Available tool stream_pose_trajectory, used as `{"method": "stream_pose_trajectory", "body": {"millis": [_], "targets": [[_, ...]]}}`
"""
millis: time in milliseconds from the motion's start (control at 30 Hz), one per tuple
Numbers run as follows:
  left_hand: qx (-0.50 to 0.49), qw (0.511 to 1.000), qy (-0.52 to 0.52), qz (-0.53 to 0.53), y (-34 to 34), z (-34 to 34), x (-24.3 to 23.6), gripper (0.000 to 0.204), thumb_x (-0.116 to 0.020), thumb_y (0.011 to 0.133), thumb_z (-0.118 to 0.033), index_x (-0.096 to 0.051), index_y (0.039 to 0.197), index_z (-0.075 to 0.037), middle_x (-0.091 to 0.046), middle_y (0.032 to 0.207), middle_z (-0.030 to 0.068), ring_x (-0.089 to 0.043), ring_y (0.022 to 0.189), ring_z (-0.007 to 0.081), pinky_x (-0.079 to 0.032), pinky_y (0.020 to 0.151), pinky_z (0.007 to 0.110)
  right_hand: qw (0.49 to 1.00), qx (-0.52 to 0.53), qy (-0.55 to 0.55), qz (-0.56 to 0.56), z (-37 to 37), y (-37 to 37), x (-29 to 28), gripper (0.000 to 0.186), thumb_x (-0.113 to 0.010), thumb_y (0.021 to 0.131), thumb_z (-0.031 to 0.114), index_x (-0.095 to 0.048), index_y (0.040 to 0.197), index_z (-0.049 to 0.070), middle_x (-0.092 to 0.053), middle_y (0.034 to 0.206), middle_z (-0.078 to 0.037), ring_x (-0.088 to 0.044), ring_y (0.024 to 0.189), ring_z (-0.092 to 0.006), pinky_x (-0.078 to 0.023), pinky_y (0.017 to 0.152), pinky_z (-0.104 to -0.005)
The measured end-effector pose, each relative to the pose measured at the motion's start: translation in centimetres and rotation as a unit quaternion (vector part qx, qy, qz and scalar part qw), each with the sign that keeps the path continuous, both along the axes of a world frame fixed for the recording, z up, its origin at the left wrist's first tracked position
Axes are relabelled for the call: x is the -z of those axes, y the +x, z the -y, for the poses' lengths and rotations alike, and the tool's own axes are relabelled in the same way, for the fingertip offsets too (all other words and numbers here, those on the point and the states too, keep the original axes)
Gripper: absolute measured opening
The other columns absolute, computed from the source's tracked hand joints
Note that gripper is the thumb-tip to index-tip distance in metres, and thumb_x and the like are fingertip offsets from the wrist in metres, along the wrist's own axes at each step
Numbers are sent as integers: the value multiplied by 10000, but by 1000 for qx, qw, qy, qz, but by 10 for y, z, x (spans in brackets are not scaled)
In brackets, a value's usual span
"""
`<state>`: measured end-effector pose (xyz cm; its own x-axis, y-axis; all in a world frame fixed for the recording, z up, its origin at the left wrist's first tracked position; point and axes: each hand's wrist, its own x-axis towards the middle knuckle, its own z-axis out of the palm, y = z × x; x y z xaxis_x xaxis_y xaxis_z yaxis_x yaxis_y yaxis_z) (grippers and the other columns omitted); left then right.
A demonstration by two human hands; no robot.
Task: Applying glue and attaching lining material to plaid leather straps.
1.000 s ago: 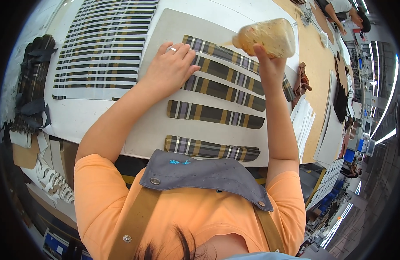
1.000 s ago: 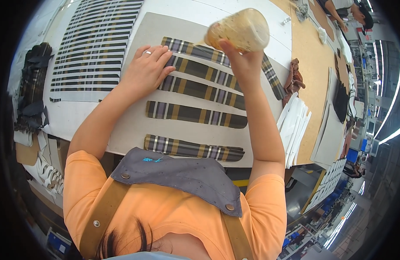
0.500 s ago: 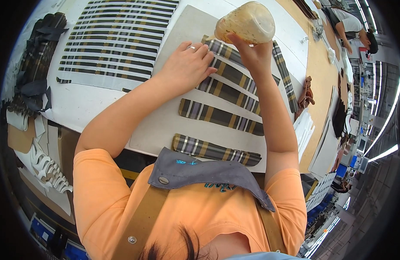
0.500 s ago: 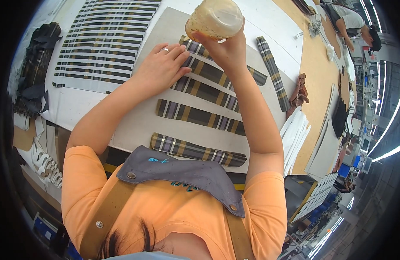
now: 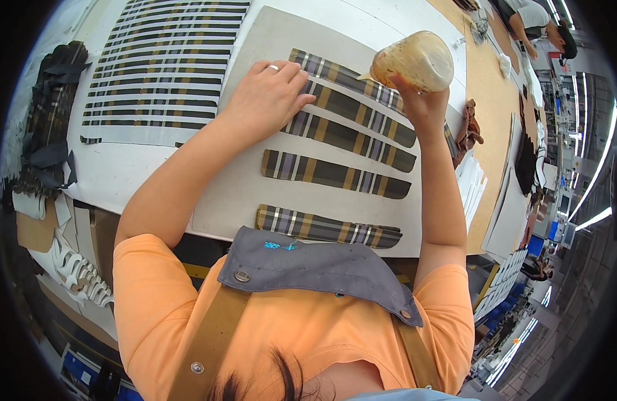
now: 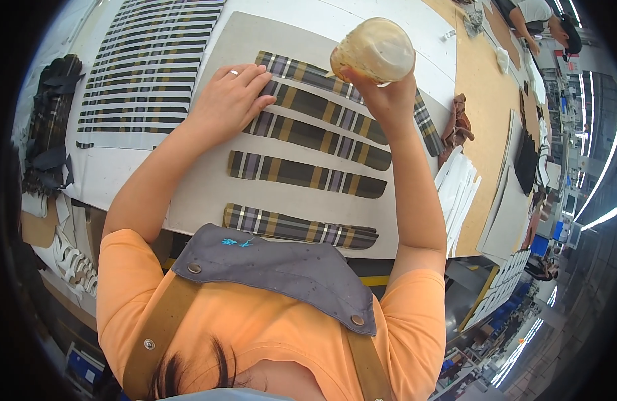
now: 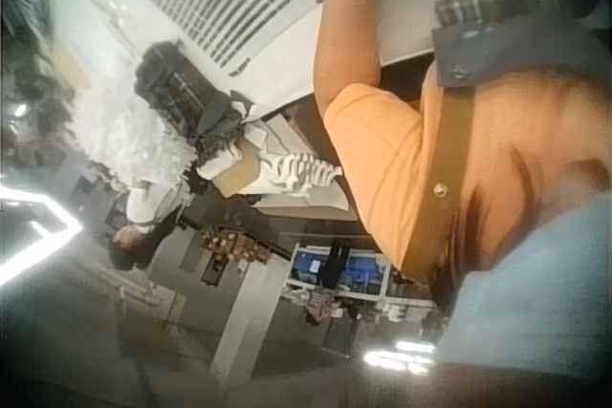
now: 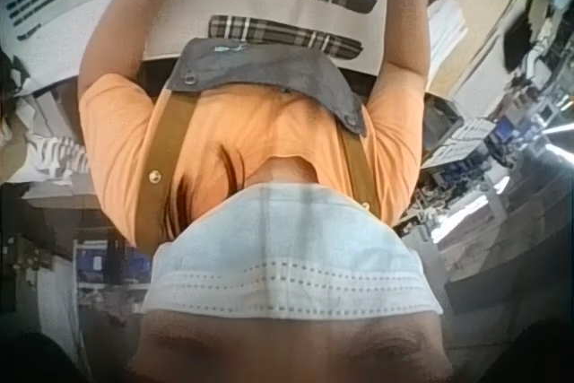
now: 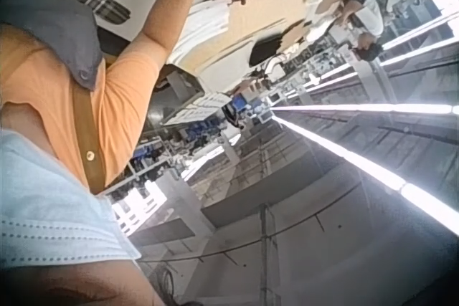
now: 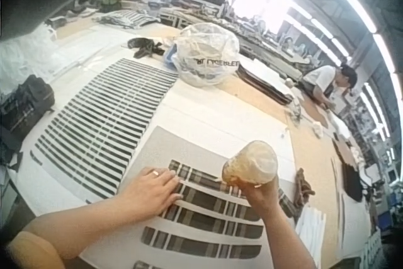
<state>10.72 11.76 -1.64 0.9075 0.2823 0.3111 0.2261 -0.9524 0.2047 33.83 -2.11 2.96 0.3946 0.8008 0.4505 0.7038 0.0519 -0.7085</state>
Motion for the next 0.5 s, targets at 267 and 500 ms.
{"method": "stream_pose_trajectory", "body": {"millis": [267, 500], "targets": [[-13, 999, -33, -39, 4, -2, -7, 340, -505, 949, -297, -561, 1148, -26, -588, 1153, 110, -520, 1126, 270, -394, 942, 379, 998, 60, 1, 22, 40, 26, -1, 474, -811, 736, 160, -577, 1118, 5, -641, 1057, -89, -621, 960, -181, -493, 836, -307], [-13, 999, -33, -34, 7, -3, -6, 324, -499, 954, -283, -575, 1127, -20, -585, 1120, 100, -529, 1073, 274, -401, 914, 381, 991, 114, 8, 66, 78, 54, 6, 491, -811, 733, 126, -560, 1136, 4, -632, 1054, -86, -608, 964, -174, -484, 852, -308]]}}
